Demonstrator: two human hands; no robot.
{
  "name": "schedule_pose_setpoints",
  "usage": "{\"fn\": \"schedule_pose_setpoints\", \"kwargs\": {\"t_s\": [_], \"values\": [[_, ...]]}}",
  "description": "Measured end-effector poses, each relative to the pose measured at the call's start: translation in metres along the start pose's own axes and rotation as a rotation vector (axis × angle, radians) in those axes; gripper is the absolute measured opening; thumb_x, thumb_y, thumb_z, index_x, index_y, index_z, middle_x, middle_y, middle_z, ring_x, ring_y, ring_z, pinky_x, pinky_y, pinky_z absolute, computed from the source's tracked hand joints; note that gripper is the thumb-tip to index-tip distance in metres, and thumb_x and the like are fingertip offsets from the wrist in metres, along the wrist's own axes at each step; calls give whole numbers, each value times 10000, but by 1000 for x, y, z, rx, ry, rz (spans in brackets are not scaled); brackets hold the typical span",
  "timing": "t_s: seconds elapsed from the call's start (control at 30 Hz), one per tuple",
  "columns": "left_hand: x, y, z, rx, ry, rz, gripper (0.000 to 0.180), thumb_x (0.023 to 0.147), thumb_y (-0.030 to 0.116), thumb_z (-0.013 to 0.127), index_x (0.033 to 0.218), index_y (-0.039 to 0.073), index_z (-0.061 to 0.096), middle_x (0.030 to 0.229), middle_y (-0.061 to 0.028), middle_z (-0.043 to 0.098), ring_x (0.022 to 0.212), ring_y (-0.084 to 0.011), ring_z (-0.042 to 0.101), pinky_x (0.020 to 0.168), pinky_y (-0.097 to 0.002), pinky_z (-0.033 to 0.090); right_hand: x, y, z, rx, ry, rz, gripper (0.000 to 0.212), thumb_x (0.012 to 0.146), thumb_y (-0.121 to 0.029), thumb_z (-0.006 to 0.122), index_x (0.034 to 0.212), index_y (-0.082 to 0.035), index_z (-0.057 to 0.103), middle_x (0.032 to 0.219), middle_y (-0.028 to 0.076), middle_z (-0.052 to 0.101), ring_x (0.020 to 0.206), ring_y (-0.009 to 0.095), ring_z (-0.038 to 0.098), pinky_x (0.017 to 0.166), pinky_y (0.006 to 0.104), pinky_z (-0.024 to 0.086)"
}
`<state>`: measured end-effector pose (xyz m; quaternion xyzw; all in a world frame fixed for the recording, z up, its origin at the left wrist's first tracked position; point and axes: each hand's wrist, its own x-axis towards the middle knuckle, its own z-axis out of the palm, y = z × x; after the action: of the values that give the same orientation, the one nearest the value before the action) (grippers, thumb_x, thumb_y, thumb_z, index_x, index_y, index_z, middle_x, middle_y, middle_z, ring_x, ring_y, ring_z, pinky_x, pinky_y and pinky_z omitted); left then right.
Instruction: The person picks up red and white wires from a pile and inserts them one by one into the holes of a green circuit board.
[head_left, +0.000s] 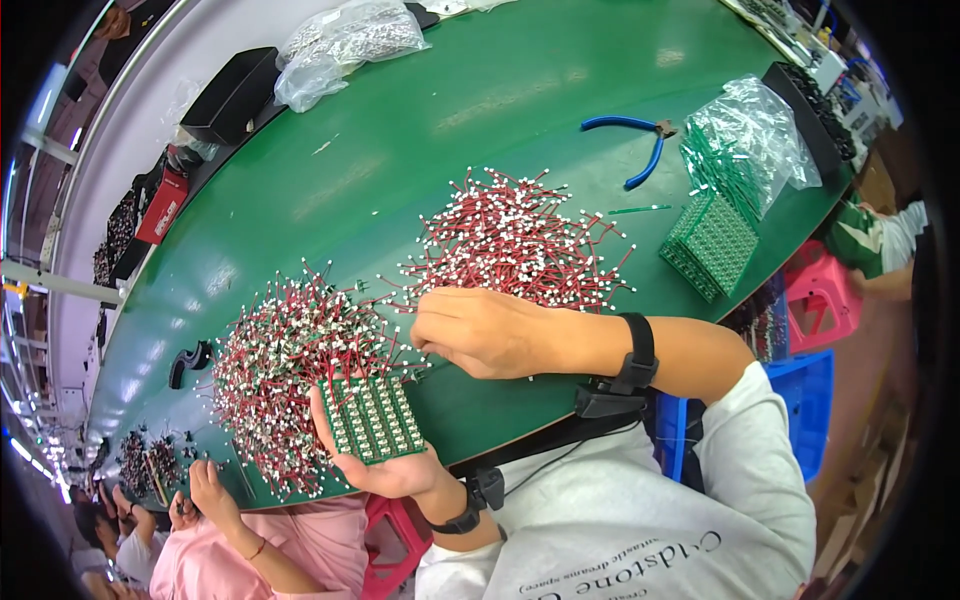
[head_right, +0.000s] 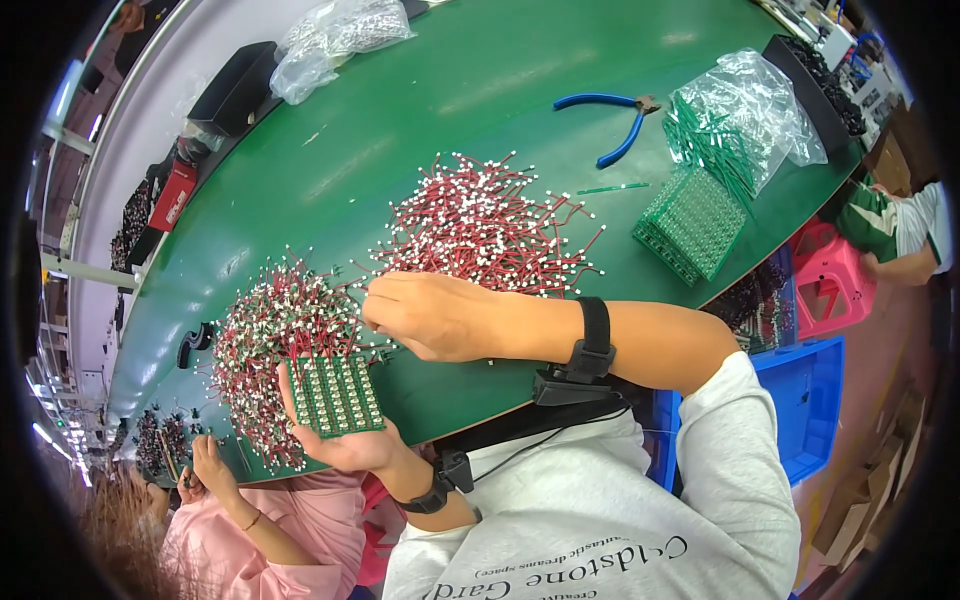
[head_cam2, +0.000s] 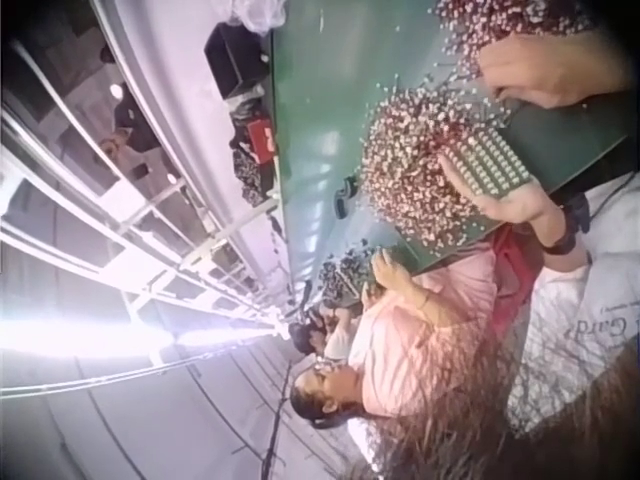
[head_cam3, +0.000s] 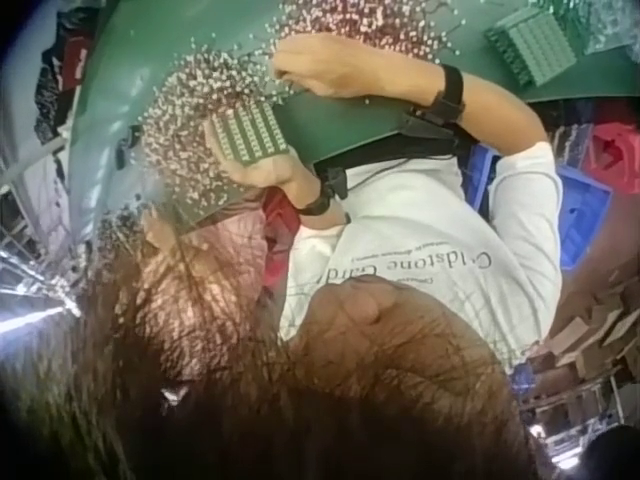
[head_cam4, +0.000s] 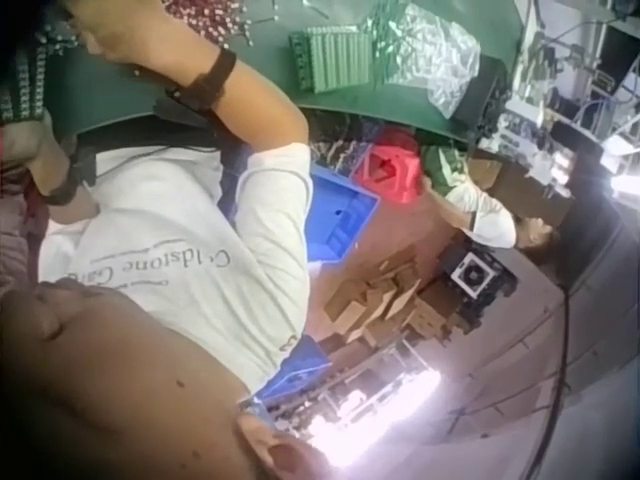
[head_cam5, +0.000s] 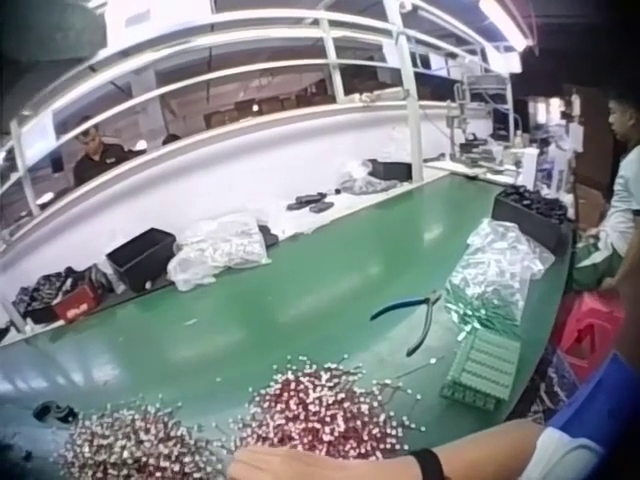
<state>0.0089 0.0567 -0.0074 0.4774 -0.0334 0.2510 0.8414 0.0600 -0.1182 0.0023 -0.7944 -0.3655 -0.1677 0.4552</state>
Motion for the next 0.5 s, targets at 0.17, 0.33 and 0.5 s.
{"fn": "schedule_pose_setpoints", "kwargs": {"t_s": [0.17, 0.33, 0.5], "values": [[-1, -7, 13, 55, 20, 4, 701, 934, 469, 360, 1408, -47, 362, 1235, -231, 562, 1051, -336, 606, 888, -447, 519, 1, -16, -2, -47, 63, -105, 149, 777, -32, 634, 899, 0, 554, 845, 112, 530, 805, 292, 572, 725, 377, 493], [-10, -6, 26, 87, 40, -13, 721, 927, 493, 331, 1412, -38, 366, 1219, -232, 571, 1072, -335, 592, 924, -449, 487, -3, -28, 3, -215, 122, -215, 167, 773, -67, 659, 899, 8, 578, 834, 90, 535, 730, 240, 582, 587, 332, 502], [-23, -6, 40, 111, -13, -28, 750, 911, 517, 341, 1412, -40, 368, 1185, -242, 572, 1062, -338, 584, 919, -438, 475, -5, -27, 7, -123, 160, -150, 164, 789, -80, 654, 910, -2, 577, 819, 89, 537, 725, 252, 585, 600, 349, 513]]}}
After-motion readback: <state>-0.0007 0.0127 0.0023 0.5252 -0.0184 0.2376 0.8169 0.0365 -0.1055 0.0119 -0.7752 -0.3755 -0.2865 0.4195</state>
